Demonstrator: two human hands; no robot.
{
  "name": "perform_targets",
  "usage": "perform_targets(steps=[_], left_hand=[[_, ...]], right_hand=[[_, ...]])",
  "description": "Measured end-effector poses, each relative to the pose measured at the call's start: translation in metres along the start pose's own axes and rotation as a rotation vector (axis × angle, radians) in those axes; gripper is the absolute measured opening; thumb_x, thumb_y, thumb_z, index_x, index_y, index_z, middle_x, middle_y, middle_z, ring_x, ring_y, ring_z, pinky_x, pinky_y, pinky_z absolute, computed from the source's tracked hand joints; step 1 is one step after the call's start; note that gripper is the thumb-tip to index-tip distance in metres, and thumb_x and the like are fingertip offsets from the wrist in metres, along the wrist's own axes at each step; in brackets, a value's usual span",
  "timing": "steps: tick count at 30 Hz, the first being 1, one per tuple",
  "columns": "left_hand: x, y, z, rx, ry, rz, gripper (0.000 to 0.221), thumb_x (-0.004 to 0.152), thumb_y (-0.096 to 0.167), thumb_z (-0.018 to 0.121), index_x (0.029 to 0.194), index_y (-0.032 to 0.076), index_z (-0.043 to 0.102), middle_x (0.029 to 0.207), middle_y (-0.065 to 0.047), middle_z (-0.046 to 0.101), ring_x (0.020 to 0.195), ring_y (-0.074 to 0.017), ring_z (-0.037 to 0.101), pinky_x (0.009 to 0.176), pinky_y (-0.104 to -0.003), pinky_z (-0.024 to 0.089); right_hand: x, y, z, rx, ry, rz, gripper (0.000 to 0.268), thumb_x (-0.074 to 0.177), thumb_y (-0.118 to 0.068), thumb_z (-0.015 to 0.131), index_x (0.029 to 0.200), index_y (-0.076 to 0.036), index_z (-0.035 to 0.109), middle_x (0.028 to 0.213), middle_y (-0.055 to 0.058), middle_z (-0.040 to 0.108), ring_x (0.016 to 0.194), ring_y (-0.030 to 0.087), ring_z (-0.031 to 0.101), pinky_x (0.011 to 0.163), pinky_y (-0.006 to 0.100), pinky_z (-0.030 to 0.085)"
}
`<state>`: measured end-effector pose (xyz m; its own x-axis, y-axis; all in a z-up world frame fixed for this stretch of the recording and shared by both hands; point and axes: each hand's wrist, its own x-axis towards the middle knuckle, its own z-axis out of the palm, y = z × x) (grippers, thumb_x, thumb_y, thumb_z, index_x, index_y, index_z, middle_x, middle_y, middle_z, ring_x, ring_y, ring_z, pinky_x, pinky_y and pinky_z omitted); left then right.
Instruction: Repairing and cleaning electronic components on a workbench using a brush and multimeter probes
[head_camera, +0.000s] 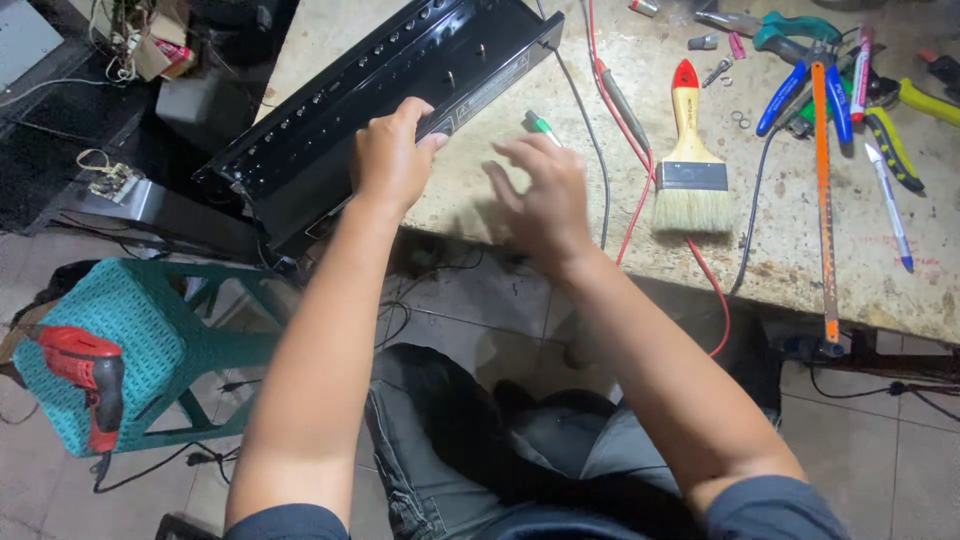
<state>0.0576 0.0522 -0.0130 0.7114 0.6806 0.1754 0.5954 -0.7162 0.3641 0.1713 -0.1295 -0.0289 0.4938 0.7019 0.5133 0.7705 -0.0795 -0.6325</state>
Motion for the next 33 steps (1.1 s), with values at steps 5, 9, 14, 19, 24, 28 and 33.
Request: perform_targets(steps=[5,9,14,19,24,28,33], left_hand=[[-0.001,0.001,0.0,-0.034,0.0,0.041,0.039,0.087,0.017,0.085,0.121,0.011,0.066,0.102,-0.022,0.076,0.089,-0.0448,0.071,0.073,-0.055,0.055],[0.001,-0.001,0.006,0.061,0.018,0.11,0.043,0.088,0.02,0.083,0.125,0.02,0.062,0.1,-0.016,0.077,0.087,-0.0468,0.07,0.071,-0.057,0.051],[0.001,0.007,-0.004,0.034,0.012,0.153,0.047,0.088,0.019,0.079,0.133,0.018,0.065,0.117,-0.014,0.075,0.099,-0.0429,0.069,0.079,-0.054,0.053],[-0.004,0.017,-0.015,0.07,-0.038,0.183,0.054,0.092,0.016,0.078,0.142,0.02,0.059,0.122,-0.017,0.07,0.094,-0.0438,0.068,0.076,-0.055,0.054],[-0.01,0.002,-0.004,0.3,0.132,0.53,0.034,0.101,0.01,0.075,0.131,0.019,0.062,0.114,-0.013,0.054,0.061,-0.032,0.063,0.043,-0.047,0.053],[-0.008,-0.021,0.013,0.384,0.234,0.542,0.032,0.102,0.027,0.07,0.132,0.037,0.062,0.123,0.001,0.053,0.075,-0.0366,0.074,0.068,-0.049,0.064],[-0.009,-0.016,0.011,0.376,0.248,0.547,0.031,0.102,0.027,0.069,0.131,0.036,0.064,0.12,0.001,0.053,0.076,-0.0358,0.075,0.066,-0.048,0.064]], right_hand=[[-0.055,0.022,-0.117,-0.116,0.236,-0.043,0.013,0.101,-0.009,0.073,0.109,0.001,0.077,0.106,0.015,0.076,0.098,0.027,0.07,0.092,0.043,0.05],[-0.088,0.066,-0.175,-0.256,0.3,-0.055,0.013,0.102,0.011,0.073,0.115,0.011,0.077,0.106,0.025,0.071,0.097,0.037,0.066,0.09,0.046,0.052],[-0.1,0.098,-0.185,-0.253,0.309,-0.023,0.013,0.1,0.01,0.072,0.113,0.01,0.077,0.105,0.024,0.07,0.098,0.037,0.066,0.09,0.046,0.053],[-0.1,0.108,-0.182,-0.285,0.306,0.025,0.01,0.098,-0.001,0.075,0.107,-0.002,0.078,0.103,0.014,0.074,0.096,0.031,0.07,0.085,0.044,0.05],[-0.102,0.106,-0.181,-0.314,0.281,0.047,0.004,0.097,-0.008,0.076,0.1,-0.007,0.078,0.099,0.008,0.074,0.094,0.029,0.069,0.088,0.043,0.046],[-0.103,0.121,-0.174,-0.326,0.312,0.031,0.007,0.093,-0.014,0.08,0.1,-0.016,0.078,0.093,0.001,0.072,0.087,0.025,0.071,0.086,0.037,0.048],[-0.104,0.123,-0.174,-0.356,0.316,0.029,0.007,0.093,-0.016,0.08,0.099,-0.018,0.079,0.09,0.0,0.072,0.084,0.025,0.071,0.084,0.037,0.048]])
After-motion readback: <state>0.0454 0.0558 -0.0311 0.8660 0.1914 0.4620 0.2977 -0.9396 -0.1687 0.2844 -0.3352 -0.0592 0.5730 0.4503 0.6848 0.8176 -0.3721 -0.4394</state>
